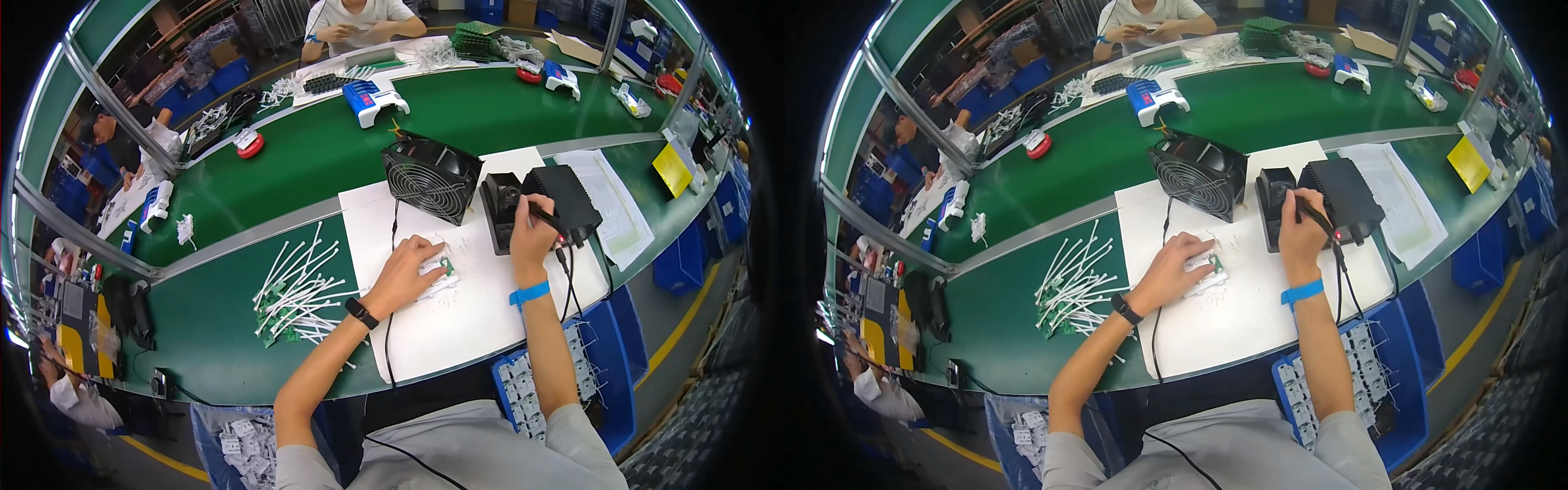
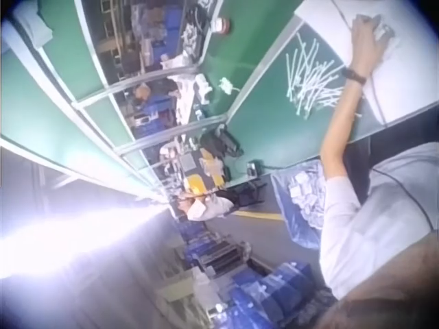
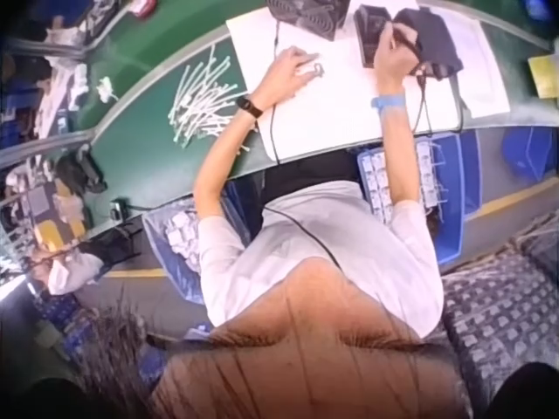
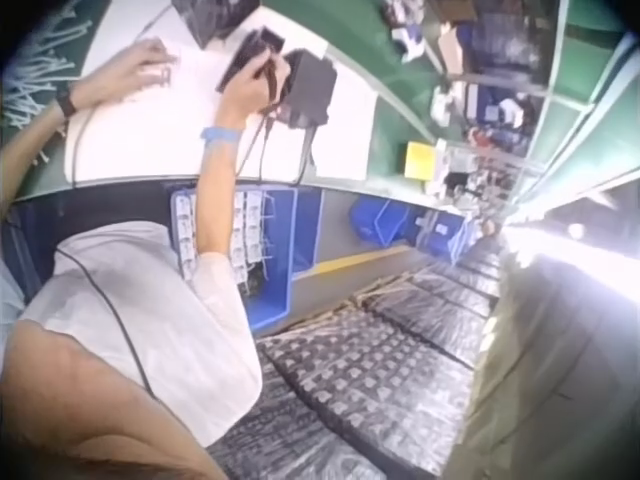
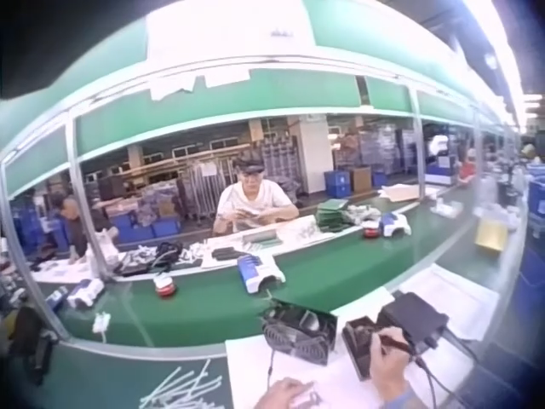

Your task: Soldering wires onto small circuit boards and organizing plastic components on a factory assembly line workstation.

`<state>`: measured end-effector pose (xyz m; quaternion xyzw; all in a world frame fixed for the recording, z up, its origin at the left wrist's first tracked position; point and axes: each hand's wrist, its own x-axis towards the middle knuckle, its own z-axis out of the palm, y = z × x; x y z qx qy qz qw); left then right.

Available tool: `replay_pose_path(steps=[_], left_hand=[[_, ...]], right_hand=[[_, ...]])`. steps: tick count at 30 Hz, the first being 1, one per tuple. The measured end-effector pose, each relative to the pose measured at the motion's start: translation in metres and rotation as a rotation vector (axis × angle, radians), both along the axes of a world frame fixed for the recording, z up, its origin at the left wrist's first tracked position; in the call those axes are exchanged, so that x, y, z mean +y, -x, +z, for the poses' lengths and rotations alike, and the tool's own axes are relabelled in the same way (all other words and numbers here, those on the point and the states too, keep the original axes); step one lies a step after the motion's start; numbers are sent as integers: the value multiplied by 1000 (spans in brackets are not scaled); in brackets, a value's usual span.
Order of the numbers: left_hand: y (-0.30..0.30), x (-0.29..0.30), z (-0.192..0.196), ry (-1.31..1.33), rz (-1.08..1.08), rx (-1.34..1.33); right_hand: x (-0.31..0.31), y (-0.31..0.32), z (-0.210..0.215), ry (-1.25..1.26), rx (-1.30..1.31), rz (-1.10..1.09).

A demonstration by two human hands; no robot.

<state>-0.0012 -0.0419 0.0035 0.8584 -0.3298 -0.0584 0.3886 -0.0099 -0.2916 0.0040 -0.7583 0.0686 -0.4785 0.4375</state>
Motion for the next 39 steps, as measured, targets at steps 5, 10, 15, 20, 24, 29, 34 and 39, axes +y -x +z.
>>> replay_pose_path(steps=[5,10,15,20,24,29,34,39], left_hand=[[12,8,4,31,-5,-31],[43,19,4,-66,-52,-243],[46,25,-11,-105,-14,-330],[43,26,-7,-167,-67,-384],[36,27,-3,-185,-114,-373],[29,29,-3,-165,-159,-355],[28,29,-3,-167,-155,-353],[27,30,-5,-162,-153,-352]], right_hand=[[-7,41,0,74,-384,44],[7,81,-23,92,-156,177],[12,84,-30,-137,45,241],[17,80,-26,-191,76,333],[19,80,-24,-220,130,399],[19,78,-25,-224,153,464],[20,76,-26,-227,169,483],[25,75,-20,-354,244,394]])
